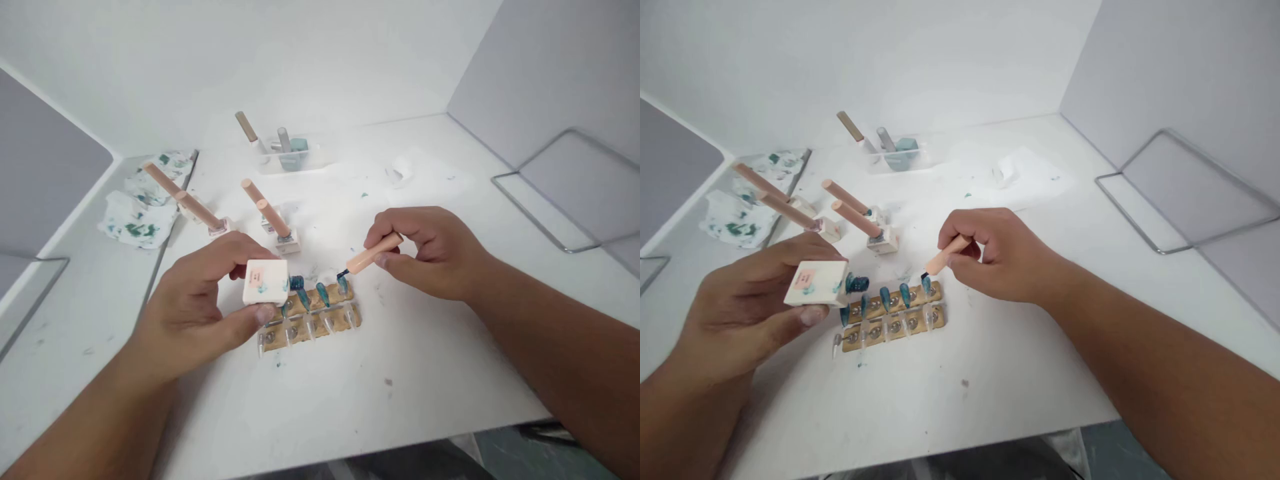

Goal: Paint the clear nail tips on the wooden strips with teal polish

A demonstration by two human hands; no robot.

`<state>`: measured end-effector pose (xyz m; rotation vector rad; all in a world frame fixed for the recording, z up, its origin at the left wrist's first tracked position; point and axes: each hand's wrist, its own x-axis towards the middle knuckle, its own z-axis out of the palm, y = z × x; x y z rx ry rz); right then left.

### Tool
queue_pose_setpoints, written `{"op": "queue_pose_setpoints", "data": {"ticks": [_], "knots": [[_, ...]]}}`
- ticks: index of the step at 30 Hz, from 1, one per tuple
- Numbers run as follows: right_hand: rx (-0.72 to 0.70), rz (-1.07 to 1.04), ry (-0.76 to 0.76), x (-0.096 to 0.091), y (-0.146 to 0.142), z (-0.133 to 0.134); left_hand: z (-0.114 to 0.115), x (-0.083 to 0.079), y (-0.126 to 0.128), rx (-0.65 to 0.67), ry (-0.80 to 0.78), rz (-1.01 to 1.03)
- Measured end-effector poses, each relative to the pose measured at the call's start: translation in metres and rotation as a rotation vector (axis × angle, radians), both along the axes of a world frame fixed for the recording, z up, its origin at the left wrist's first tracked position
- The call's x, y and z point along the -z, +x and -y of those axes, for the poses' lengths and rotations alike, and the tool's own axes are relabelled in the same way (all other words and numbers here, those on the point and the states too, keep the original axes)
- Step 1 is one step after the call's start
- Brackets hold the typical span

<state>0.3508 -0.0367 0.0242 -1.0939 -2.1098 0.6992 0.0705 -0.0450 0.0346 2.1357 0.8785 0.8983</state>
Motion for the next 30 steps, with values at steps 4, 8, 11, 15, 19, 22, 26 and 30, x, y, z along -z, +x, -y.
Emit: {"op": "queue_pose_setpoints", "data": {"ticks": [4,8,11,15,19,22,26,30], "knots": [[-0.009,0.002,-0.014,0.0010,0.0010,-0.0014,0.0001,0.0011,-0.0001,0.000,0.011,-0.005],[0.013,-0.038,-0.007,0.0017,0.0019,-0.0018,-0.0010,0.0018,0.0002,0.005,0.007,-0.001],[0.006,-0.020,-0.009,0.0034,-0.0001,-0.0018,-0.0017,0.0019,0.0001,0.005,0.024,-0.005],[0.008,-0.001,-0.013,0.0037,-0.0010,-0.0023,-0.0014,0.0012,-0.0002,0.007,0.023,-0.006],[0.047,-0.060,-0.011,0.0024,0.0006,-0.0027,-0.0007,0.0010,-0.0007,0.006,0.024,-0.004],[0.021,-0.047,0.023,0.0025,0.0002,-0.0020,-0.0007,0.0013,-0.0010,0.010,0.024,-0.007],[-0.094,-0.017,0.046,0.0017,0.0007,-0.0003,-0.0018,0.0008,0.0001,0.006,0.021,-0.017],[-0.115,-0.079,0.026,-0.0009,0.0020,0.0016,-0.0024,0.0005,0.0010,0.007,0.039,-0.022]]}}
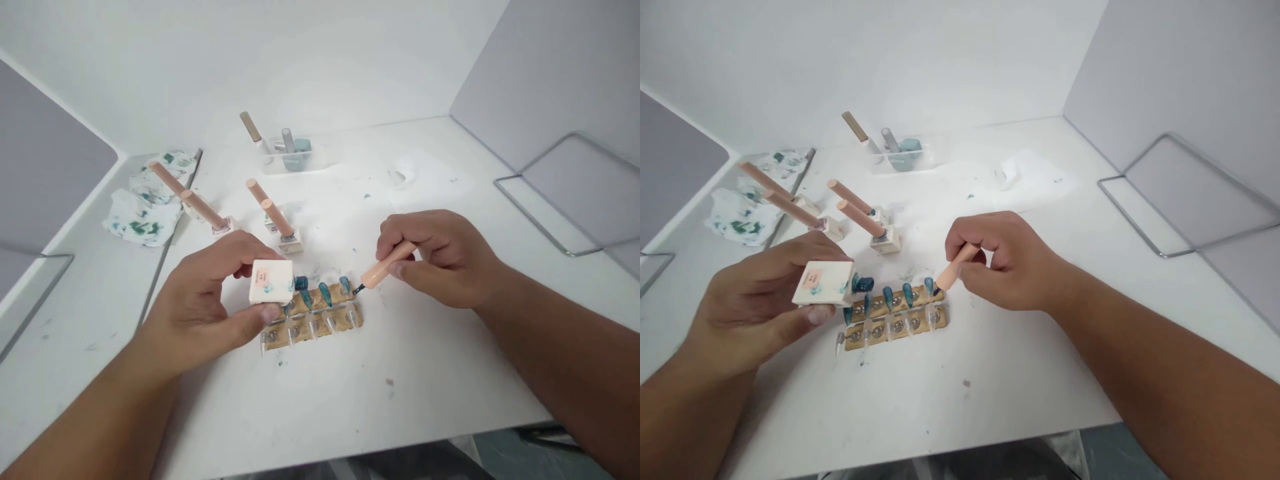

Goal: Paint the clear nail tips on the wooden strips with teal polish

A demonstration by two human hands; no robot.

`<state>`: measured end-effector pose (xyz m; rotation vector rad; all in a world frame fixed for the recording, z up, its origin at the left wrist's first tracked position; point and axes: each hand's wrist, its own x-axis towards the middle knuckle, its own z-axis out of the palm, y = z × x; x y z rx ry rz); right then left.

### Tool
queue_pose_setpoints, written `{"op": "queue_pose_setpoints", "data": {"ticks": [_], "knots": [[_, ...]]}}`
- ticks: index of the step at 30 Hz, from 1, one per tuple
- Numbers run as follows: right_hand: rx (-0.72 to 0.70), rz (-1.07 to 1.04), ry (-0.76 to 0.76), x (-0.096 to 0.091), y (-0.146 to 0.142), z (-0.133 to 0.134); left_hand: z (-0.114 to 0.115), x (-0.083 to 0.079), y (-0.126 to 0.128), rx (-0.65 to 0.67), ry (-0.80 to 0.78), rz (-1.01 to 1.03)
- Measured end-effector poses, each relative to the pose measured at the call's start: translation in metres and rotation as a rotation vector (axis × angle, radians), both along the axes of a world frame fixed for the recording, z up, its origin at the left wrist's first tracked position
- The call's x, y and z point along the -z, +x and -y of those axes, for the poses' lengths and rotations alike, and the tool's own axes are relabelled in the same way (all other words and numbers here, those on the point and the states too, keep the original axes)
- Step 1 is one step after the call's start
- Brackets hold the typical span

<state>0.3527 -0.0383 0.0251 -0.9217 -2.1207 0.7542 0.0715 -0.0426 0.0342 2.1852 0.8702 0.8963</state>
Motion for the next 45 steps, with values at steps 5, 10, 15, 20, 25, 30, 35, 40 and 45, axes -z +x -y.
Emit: {"op": "queue_pose_setpoints", "data": {"ticks": [5,10,15,20,25,30,35,40,45], "knots": [[0.086,0.017,0.056,0.0018,-0.0030,0.0002,0.0013,0.0004,-0.0015,-0.003,-0.015,0.006],[-0.060,0.024,0.040,0.0030,-0.0024,0.0002,0.0019,0.0005,-0.0026,-0.015,-0.011,0.003],[0.024,-0.036,0.055,0.0020,-0.0021,0.0009,0.0012,0.0006,-0.0021,-0.013,-0.001,0.009],[-0.026,0.021,0.109,0.0042,-0.0028,-0.0002,0.0011,-0.0005,-0.0015,-0.002,0.001,-0.005],[-0.030,-0.021,0.058,0.0047,-0.0015,0.0002,0.0017,-0.0009,-0.0014,-0.007,0.002,-0.006],[-0.013,-0.002,0.105,0.0046,-0.0033,0.0006,0.0008,-0.0006,-0.0008,0.001,0.015,-0.016],[-0.124,-0.037,0.092,0.0046,-0.0033,0.0009,0.0016,-0.0008,-0.0021,-0.005,-0.006,-0.004],[0.002,-0.048,0.132,0.0058,-0.0042,0.0010,0.0023,-0.0004,-0.0027,-0.008,0.002,0.006],[-0.112,0.006,0.122,0.0062,-0.0036,0.0006,0.0022,-0.0008,-0.0023,-0.002,0.011,0.002]]}}
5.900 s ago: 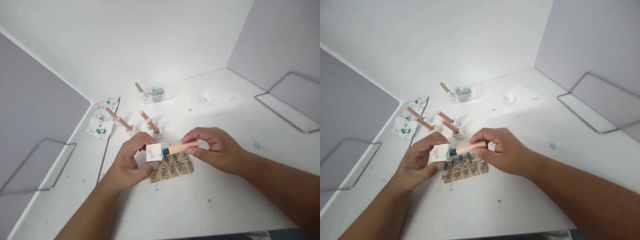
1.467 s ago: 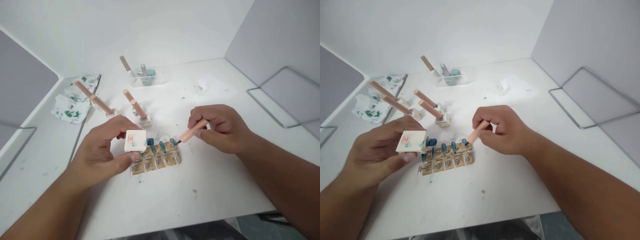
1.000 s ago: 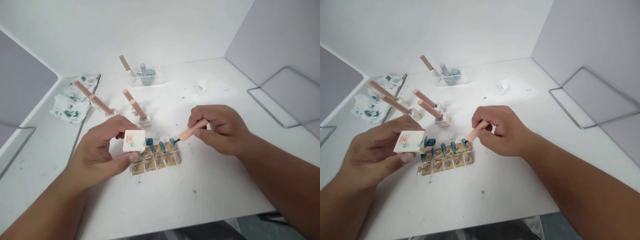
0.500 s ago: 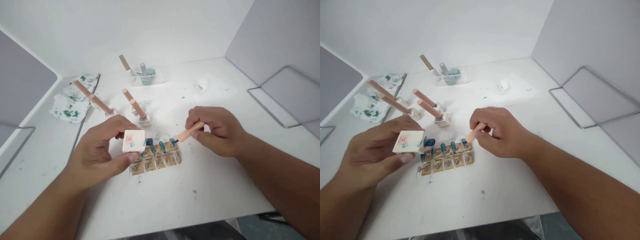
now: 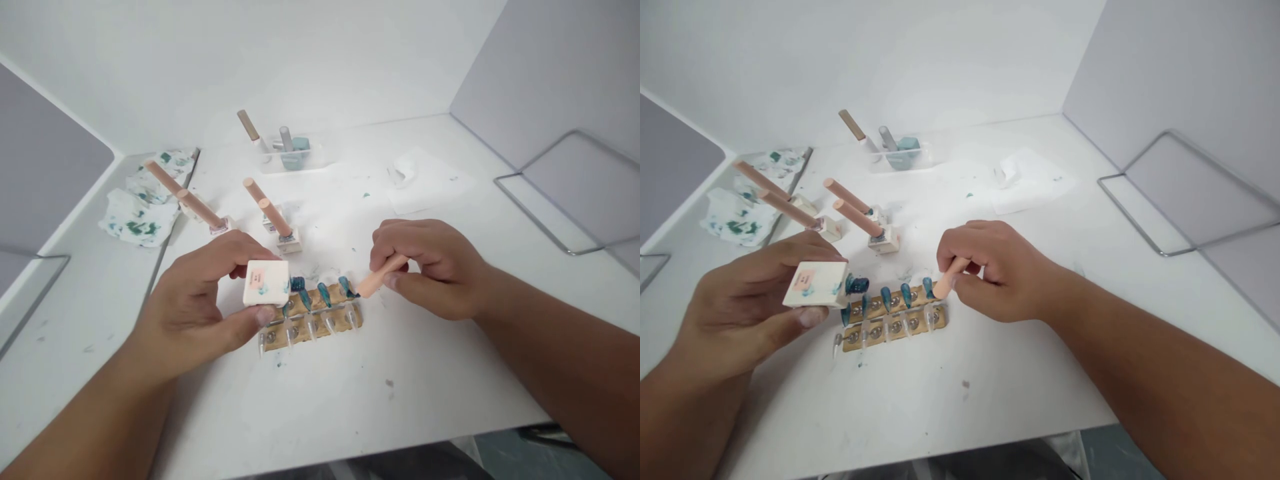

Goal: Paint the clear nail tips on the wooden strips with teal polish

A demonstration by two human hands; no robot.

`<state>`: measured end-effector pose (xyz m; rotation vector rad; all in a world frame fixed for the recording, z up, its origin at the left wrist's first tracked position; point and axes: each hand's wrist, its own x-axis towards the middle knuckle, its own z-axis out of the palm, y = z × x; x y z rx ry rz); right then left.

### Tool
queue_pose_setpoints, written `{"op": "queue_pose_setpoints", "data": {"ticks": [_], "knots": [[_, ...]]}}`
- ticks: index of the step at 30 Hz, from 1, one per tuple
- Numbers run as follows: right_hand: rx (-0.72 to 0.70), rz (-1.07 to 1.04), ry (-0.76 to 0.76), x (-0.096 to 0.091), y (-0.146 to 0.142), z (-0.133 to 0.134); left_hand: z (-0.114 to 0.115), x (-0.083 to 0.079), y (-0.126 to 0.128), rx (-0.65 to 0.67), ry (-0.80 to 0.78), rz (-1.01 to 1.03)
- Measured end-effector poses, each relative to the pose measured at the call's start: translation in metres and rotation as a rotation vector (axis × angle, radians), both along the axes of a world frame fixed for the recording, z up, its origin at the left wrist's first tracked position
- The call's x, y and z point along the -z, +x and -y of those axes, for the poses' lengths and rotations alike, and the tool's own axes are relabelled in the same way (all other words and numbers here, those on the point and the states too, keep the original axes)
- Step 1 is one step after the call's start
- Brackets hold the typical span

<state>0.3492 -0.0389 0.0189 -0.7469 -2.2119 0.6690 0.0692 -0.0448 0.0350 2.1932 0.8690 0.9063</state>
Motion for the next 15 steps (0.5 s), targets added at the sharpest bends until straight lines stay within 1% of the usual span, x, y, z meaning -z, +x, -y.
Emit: {"op": "queue_pose_setpoints", "data": {"ticks": [2,3,6,8,10,13,15], "knots": [[-0.031,-0.049,-0.021,0.0002,0.0009,-0.0002,-0.0002,-0.0001,0.0001,-0.005,-0.009,0.001],[-0.022,-0.080,-0.022,0.0004,0.0012,-0.0002,-0.0003,-0.0001,0.0001,-0.005,-0.011,0.001],[0.059,-0.133,0.005,0.0010,0.0007,-0.0002,-0.0006,0.0000,0.0004,-0.001,-0.012,0.006],[0.081,-0.106,0.037,0.0011,-0.0002,0.0001,-0.0008,0.0000,0.0007,0.000,-0.004,0.005],[0.042,-0.064,0.060,0.0009,-0.0007,0.0006,-0.0010,0.0000,0.0007,0.003,-0.002,0.001],[-0.026,-0.056,0.042,0.0003,-0.0009,0.0012,-0.0014,0.0003,0.0002,0.011,-0.009,-0.001],[0.006,-0.100,0.053,0.0001,-0.0014,0.0012,-0.0016,0.0005,-0.0004,0.014,-0.007,0.002]]}}
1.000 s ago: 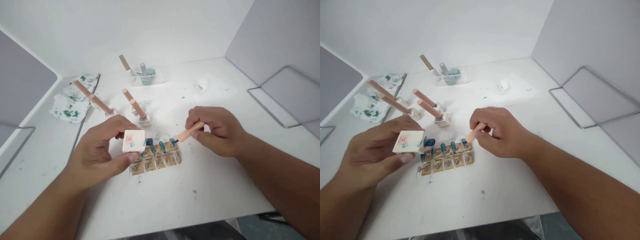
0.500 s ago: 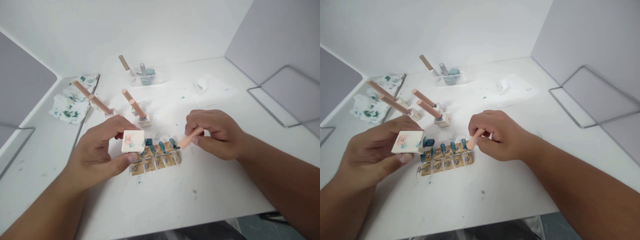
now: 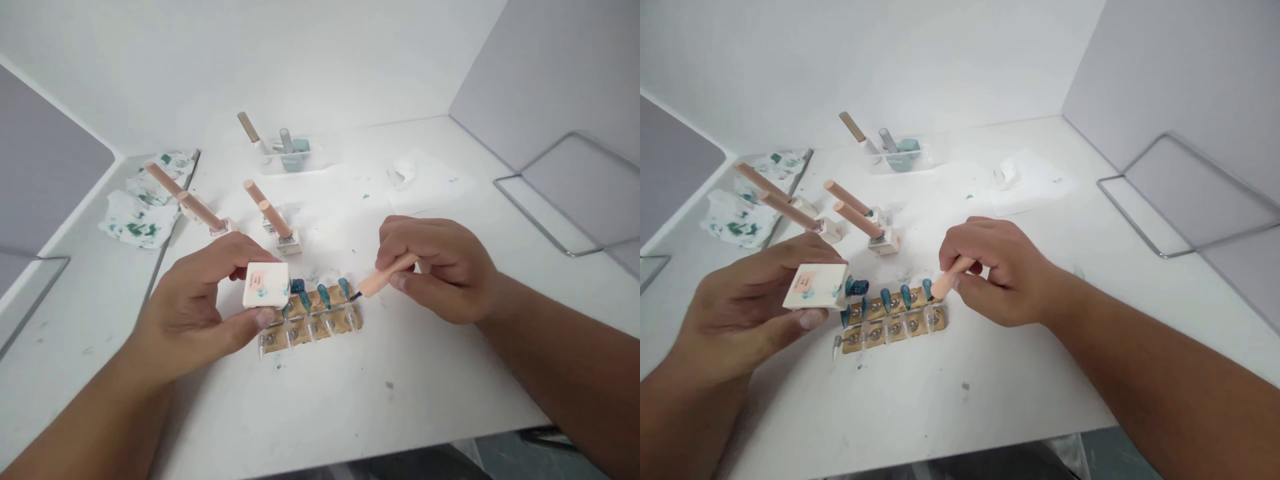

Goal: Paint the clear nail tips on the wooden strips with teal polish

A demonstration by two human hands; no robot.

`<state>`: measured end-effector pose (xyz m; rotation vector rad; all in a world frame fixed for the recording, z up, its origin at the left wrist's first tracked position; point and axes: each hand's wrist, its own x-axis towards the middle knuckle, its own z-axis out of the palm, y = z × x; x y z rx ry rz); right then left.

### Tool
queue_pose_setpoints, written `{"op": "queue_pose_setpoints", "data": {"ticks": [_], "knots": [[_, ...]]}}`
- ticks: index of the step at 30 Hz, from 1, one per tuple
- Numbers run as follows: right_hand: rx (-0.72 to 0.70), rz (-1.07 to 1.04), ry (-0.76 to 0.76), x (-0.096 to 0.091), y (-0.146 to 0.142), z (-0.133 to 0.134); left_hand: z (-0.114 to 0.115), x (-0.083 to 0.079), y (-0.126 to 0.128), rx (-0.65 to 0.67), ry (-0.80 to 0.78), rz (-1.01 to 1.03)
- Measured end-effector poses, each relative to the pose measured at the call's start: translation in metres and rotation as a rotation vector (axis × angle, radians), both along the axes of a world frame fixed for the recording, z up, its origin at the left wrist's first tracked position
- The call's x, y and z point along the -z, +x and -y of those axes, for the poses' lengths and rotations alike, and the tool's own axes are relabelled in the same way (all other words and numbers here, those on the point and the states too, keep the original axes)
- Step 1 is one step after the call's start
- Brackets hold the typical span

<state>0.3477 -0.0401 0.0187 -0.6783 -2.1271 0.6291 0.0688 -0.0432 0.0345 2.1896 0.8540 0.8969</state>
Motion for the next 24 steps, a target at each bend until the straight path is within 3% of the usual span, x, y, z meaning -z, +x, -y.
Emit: {"op": "queue_pose_setpoints", "data": {"ticks": [5,12,19,24], "knots": [[0.122,0.069,0.113,0.000,-0.004,0.001,0.001,0.000,0.000,-0.009,-0.016,-0.005],[-0.019,0.121,0.152,-0.003,-0.005,0.005,0.001,-0.002,0.001,0.000,-0.012,-0.013],[0.124,0.160,0.211,-0.002,-0.010,0.004,0.000,-0.002,0.001,0.011,0.013,-0.016],[0.009,0.119,0.130,-0.001,-0.012,0.003,0.000,-0.003,0.000,0.007,0.028,-0.013]]}}
